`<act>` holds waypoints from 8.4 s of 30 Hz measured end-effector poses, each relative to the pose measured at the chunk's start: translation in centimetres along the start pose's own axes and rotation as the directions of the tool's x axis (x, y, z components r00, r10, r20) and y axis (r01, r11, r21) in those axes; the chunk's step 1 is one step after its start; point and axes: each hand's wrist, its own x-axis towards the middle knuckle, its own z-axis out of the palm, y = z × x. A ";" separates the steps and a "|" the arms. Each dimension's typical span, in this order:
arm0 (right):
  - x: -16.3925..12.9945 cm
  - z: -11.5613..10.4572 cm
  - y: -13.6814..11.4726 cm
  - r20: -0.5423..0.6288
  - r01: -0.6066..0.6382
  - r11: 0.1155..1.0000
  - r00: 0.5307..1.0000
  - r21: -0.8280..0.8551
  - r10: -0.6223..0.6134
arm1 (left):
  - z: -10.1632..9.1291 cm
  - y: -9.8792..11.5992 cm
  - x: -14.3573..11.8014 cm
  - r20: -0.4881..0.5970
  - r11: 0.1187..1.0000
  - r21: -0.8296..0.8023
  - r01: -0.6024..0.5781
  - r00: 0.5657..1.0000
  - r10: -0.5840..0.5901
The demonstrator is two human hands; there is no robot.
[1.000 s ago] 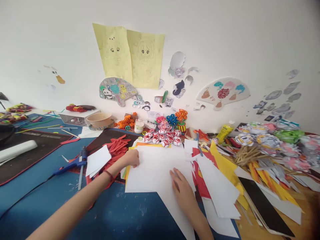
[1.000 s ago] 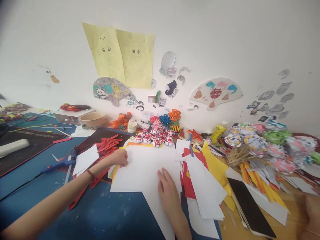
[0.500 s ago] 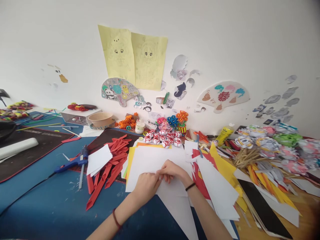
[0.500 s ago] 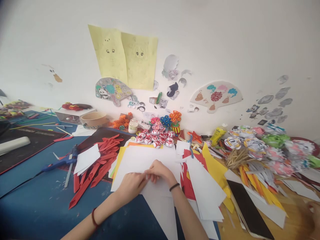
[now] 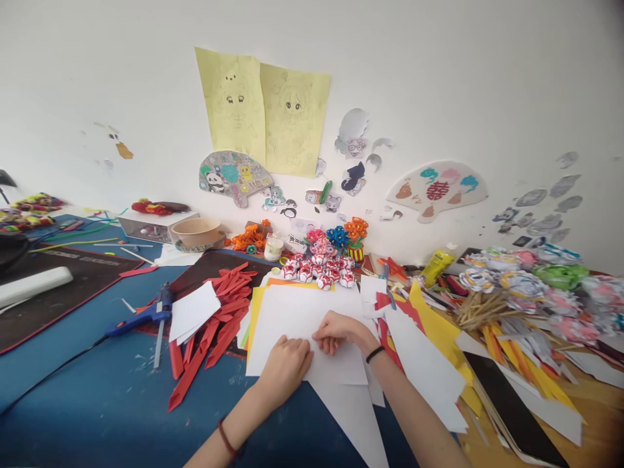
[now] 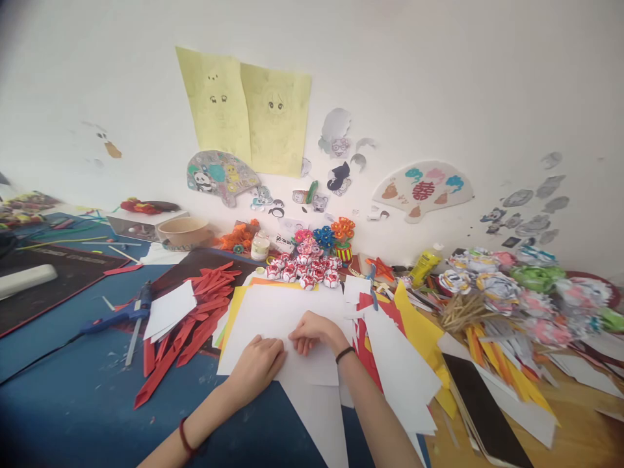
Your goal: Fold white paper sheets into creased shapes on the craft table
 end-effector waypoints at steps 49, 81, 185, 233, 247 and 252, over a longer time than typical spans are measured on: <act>-12.8 4.1 7.0 -0.558 -0.106 0.992 0.828 -0.067 0.051 | -2.7 2.9 -0.8 0.087 0.980 0.112 -0.163 0.984 0.154; -13.5 -0.1 5.4 -0.628 0.297 0.947 0.717 -0.120 -0.304 | -9.7 -1.3 -0.3 -0.032 0.763 -0.454 0.459 0.848 -0.529; -0.6 -0.4 -0.3 -0.511 0.480 0.874 0.771 0.073 -0.381 | -3.4 -4.7 8.7 0.126 0.935 -0.304 0.183 0.980 -0.151; -1.0 0.0 -0.1 -0.543 0.677 0.716 0.671 0.170 -0.505 | -3.0 -3.6 8.0 -0.195 0.897 -0.442 0.001 0.976 -0.098; -1.9 0.0 -0.9 -0.613 0.638 0.770 0.597 -0.029 -0.517 | -3.4 -3.7 8.1 -0.192 0.906 -0.424 -0.021 0.979 -0.067; -2.5 0.1 -1.5 -0.663 0.470 0.794 0.458 -0.385 -0.592 | -4.2 -5.5 8.2 -0.186 0.907 -0.414 0.075 0.969 -0.165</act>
